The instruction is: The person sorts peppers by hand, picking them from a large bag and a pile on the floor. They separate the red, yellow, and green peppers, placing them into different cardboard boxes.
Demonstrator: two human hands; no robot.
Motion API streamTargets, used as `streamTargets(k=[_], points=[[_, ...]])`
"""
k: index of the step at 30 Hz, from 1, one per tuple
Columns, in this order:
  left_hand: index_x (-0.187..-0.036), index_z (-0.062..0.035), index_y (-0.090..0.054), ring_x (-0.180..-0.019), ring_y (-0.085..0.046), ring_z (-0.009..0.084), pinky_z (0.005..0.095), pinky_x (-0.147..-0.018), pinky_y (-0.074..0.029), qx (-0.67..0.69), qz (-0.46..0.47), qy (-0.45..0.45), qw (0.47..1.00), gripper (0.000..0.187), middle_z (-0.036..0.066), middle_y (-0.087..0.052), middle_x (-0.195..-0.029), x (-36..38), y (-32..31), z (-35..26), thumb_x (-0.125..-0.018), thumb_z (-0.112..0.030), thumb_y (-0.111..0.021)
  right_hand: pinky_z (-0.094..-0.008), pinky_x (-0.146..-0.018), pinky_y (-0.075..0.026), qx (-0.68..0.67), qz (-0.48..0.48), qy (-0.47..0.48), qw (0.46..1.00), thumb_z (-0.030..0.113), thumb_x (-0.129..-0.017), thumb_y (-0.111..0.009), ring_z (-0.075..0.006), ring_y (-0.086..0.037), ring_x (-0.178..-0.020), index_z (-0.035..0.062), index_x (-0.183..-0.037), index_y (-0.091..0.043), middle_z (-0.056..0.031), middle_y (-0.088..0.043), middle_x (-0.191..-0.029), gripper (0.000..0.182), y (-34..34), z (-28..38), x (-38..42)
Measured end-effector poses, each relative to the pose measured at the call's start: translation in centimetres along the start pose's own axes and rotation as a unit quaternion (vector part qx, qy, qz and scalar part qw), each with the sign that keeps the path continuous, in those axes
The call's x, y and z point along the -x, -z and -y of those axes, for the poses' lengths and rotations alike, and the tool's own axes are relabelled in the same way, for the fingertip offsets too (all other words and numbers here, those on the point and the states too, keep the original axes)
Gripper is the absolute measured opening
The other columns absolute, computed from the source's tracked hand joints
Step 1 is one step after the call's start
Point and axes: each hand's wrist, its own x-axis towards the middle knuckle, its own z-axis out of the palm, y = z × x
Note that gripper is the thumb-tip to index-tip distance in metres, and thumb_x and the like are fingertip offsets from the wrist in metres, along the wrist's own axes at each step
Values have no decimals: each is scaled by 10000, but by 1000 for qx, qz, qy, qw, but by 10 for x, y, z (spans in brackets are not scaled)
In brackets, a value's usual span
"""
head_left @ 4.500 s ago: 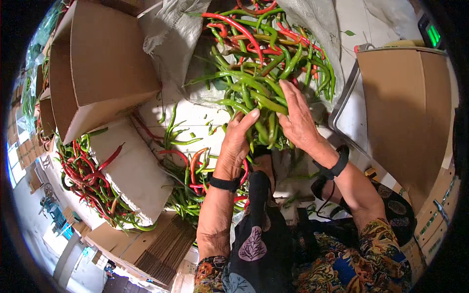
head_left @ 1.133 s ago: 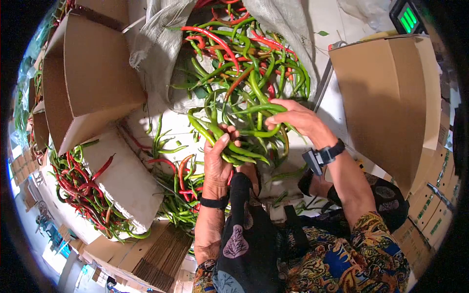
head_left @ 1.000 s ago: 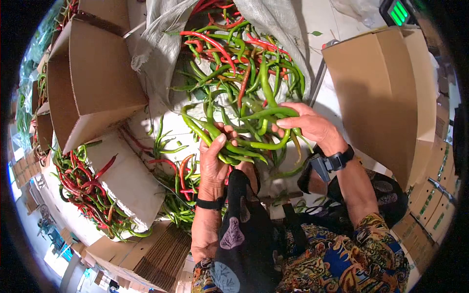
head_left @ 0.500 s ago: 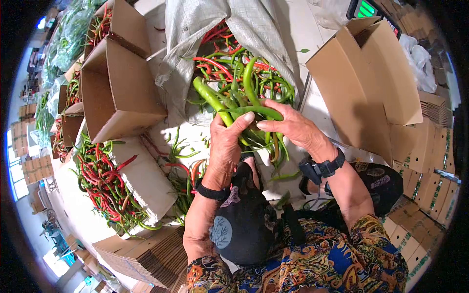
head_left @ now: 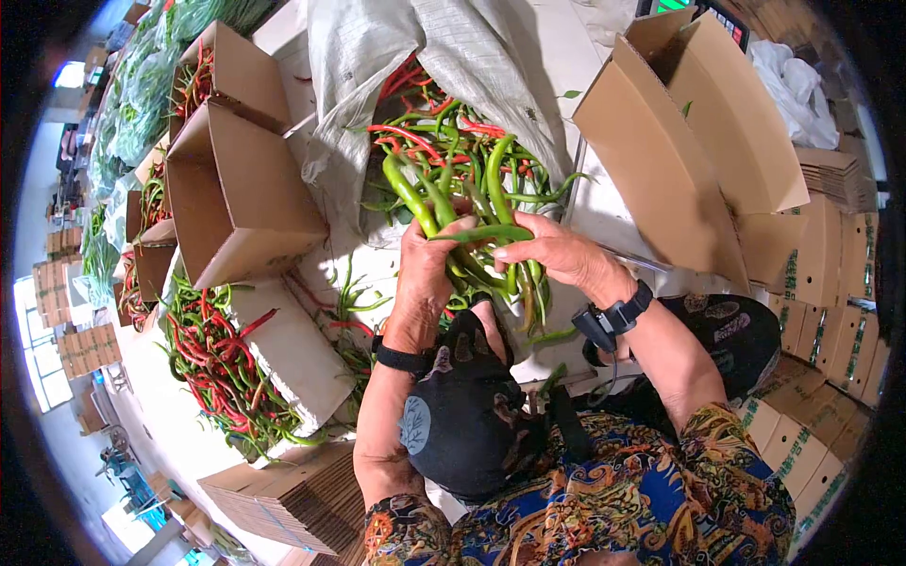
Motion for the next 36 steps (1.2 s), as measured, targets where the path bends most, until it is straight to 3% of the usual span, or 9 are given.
streamTargets(k=[3,7,11,14,15,19,22,31,36], points=[[-1087,-11,-593,-858,-636,175,306,-686,-557,40,-27,-1,999,281,85,-650,-974,-7,8,6,-819,-51,-668,-284,-826,-486,131,-30,19,991,142,-881,-627,-133,-580,-965,-5,-1325,-447,-70,-595,-1153,501,-3,3,9],[-1060,5,-599,-783,-630,165,267,-661,-525,20,-5,33,999,245,89,-648,-940,-4,9,7,-821,-11,-652,-282,-845,-486,-8,-58,-22,998,164,-899,-622,-129,-583,-965,-19,-1335,-440,-72,-613,-1118,507,-11,5,10],[-1102,10,-552,-794,-643,164,280,-684,-540,23,9,0,1000,324,81,-644,-951,-3,-3,0,-797,22,-659,-282,-844,-482,104,4,-6,995,158,-908,-612,-106,-583,-957,-15,-1274,-522,-62,-628,-1084,415,-3,7,-1],[-1036,-34,-579,-700,-610,155,268,-616,-506,-36,-28,-78,996,259,47,-639,-884,-2,-8,-14,-801,-34,-686,-265,-758,-496,286,-78,96,950,185,-908,-606,-112,-597,-860,-24,-1159,-568,-54,-644,-931,329,4,6,-4],[-1016,-34,-579,-692,-599,152,269,-613,-501,-37,-70,-90,993,238,46,-630,-866,-6,-2,-19,-806,-47,-689,-267,-749,-504,204,-126,21,971,223,-913,-599,-125,-611,-874,-16,-1163,-563,-59,-645,-946,347,-7,29,9],[-965,-34,-577,-747,-598,158,279,-641,-500,61,-176,-123,975,160,60,-612,-850,-32,47,-42,-834,-34,-668,-274,-639,-539,-93,-131,41,986,190,-913,-609,-177,-660,-801,14,-1131,-514,-108,-638,-954,296,14,36,31],[-1011,-43,-549,-717,-600,165,281,-605,-485,104,-172,-149,968,245,75,-615,-841,-24,42,-59,-816,-26,-696,-256,-619,-518,-137,-107,63,983,191,-907,-617,-135,-626,-737,20,-1103,-542,-90,-638,-871,271,20,41,43],[-1027,13,-652,-715,-558,101,244,-656,-434,-277,-75,-139,948,309,32,-647,-858,63,-36,-119,-778,-157,-717,-208,-527,-443,-130,-78,96,984,199,-869,-661,-74,-514,-617,20,-976,-623,-60,-607,-807,212,9,67,65],[-1088,21,-613,-846,-596,112,235,-784,-465,-319,53,-89,942,357,46,-657,-966,84,-84,-130,-767,-73,-739,-186,-501,-428,-162,-18,109,981,160,-878,-650,-55,-494,-579,20,-988,-620,-45,-593,-786,181,-9,93,60]])
